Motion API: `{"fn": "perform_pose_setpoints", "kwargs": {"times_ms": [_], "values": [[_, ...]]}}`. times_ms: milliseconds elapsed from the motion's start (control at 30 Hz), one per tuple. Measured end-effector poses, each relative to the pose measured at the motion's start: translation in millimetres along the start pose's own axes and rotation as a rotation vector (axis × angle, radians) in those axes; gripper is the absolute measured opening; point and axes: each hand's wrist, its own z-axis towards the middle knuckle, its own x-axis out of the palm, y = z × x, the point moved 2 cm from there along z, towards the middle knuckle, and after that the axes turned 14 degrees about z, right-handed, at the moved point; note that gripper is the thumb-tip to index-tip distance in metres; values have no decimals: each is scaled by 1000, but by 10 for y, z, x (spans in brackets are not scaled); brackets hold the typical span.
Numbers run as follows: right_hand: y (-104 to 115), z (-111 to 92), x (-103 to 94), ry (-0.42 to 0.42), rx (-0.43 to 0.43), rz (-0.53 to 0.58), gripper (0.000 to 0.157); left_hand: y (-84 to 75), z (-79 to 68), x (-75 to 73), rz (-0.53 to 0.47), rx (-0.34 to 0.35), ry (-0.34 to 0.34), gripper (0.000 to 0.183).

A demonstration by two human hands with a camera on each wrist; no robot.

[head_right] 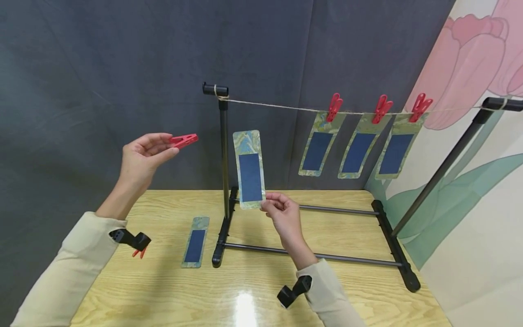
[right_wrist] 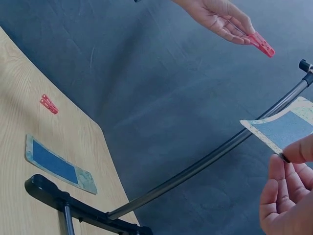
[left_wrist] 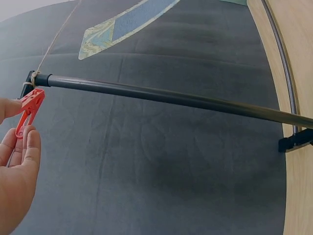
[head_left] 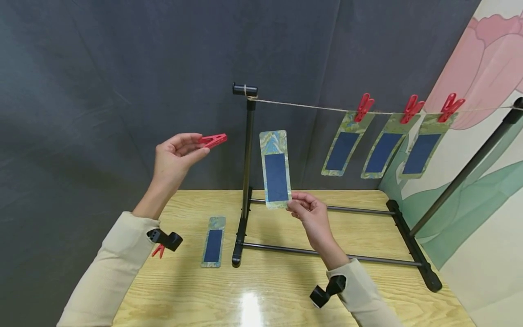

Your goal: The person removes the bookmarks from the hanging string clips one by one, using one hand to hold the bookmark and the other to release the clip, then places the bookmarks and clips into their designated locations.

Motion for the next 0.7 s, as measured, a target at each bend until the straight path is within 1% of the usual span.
{"fn": "perform_pose_setpoints", "kwargs": {"times_ms": [133, 367, 567, 700], "values": [[-19, -8, 11, -3, 6, -4, 17, 53, -26, -40, -38, -1, -1, 32], [-43, -13, 10, 10, 6, -11, 18, 124, -69, -92, -41, 6, -17, 30], [-62, -22, 13, 16, 6, -9, 18, 175, -97, -121, -63, 2, -28, 29], [-69, -30, 23, 16, 10, -8, 18, 198, -115, -147, -54, -7, -45, 29]]}}
